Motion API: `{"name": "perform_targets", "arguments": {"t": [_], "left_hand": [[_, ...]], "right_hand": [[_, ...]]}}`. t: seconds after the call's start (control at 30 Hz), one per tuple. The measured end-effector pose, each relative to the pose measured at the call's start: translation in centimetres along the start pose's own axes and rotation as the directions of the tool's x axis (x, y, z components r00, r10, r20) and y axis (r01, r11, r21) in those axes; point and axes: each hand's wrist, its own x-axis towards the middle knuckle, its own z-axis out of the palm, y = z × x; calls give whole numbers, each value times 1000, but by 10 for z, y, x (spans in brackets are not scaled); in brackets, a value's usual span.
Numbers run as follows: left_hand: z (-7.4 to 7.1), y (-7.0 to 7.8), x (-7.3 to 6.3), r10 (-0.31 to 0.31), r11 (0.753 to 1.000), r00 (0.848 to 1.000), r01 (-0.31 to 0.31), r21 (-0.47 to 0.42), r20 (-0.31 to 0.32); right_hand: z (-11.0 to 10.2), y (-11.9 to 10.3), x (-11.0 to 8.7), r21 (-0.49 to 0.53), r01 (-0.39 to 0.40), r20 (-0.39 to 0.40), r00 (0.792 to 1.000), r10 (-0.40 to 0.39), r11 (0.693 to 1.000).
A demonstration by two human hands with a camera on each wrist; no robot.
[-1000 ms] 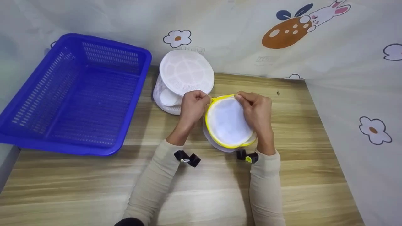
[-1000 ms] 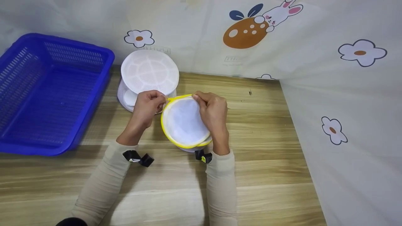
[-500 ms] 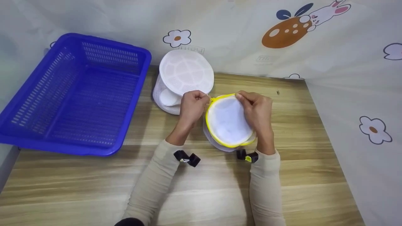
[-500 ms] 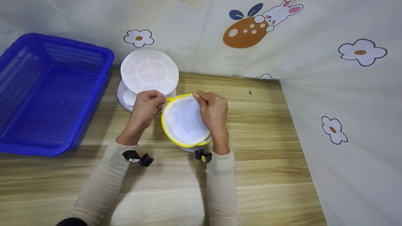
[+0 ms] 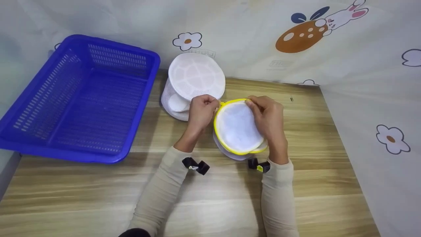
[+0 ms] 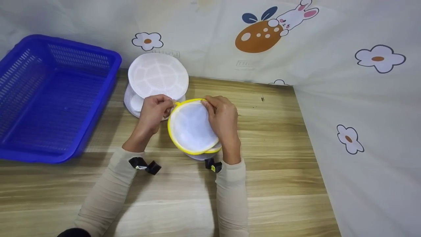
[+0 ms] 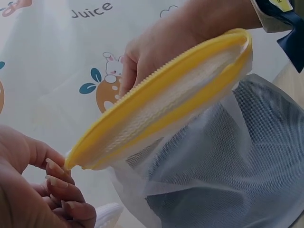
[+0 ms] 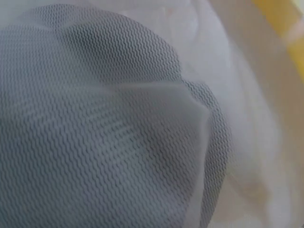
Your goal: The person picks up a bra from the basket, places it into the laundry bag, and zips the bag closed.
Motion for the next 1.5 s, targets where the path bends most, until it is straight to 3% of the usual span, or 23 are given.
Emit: {"name": "perform_targets", "arguments": {"t": [0.23, 0.57, 1.07, 1.5], "left_hand": [[0, 1, 2, 16, 1000, 998, -15, 25, -55], [-1, 1, 2, 54, 998, 998, -53, 36, -35], [0, 1, 1, 61, 996, 998, -60, 68, -12], [1, 2, 0, 19, 996, 1000, -18, 83, -8]], "right_hand": [[8, -9, -1, -21, 119, 64, 991, -118, 993], [13, -16, -1, -78, 232, 106, 969, -223, 970], [21, -16, -2, 17, 187, 63, 980, -188, 982], [19, -14, -2, -22, 118, 26, 993, -117, 993]]}}
